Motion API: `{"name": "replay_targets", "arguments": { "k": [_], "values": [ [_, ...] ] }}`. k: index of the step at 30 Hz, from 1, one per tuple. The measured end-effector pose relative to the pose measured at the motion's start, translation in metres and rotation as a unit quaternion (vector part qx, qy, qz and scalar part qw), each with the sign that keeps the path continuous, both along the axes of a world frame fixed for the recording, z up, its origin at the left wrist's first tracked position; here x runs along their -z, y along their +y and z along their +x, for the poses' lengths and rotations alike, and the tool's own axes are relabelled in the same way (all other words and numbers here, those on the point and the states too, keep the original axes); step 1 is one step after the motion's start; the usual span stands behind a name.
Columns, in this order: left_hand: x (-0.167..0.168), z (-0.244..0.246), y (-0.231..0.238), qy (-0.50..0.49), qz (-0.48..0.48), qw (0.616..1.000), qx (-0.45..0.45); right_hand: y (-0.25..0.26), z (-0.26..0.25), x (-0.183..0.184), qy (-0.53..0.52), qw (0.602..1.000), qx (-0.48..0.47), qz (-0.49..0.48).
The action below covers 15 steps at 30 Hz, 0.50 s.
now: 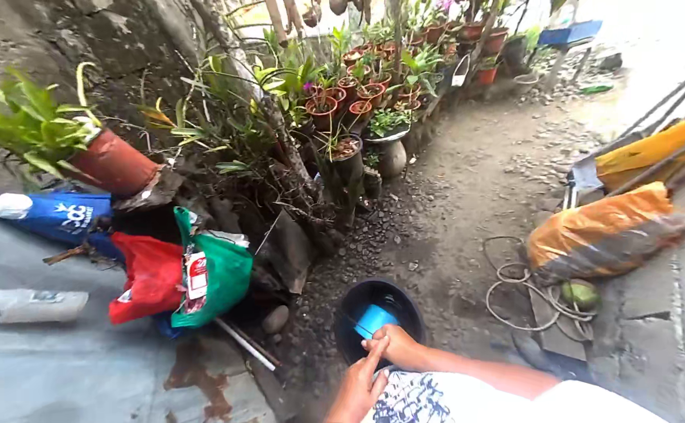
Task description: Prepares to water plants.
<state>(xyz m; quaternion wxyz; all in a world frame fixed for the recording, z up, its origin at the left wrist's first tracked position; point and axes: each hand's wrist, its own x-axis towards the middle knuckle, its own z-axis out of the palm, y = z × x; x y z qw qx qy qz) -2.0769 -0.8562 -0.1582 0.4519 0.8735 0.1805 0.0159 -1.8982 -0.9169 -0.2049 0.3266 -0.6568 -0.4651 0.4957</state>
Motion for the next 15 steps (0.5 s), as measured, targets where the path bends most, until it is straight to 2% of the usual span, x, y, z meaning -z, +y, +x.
{"name": "replay_targets", "arguments": {
  "k": [7, 15],
  "values": [
    [-0.002, 0.105, 0.001, 0.005, -0.009, 0.986, 0.166, -0.051, 0.074, 0.007, 0.012, 0.984, 0.179, 0.011],
    [-0.005, 0.202, -0.008, 0.021, -0.014, 0.941, 0.337, -0.099, 0.121, 0.027, 0.017, 0.929, 0.366, 0.048]
  ]
}}
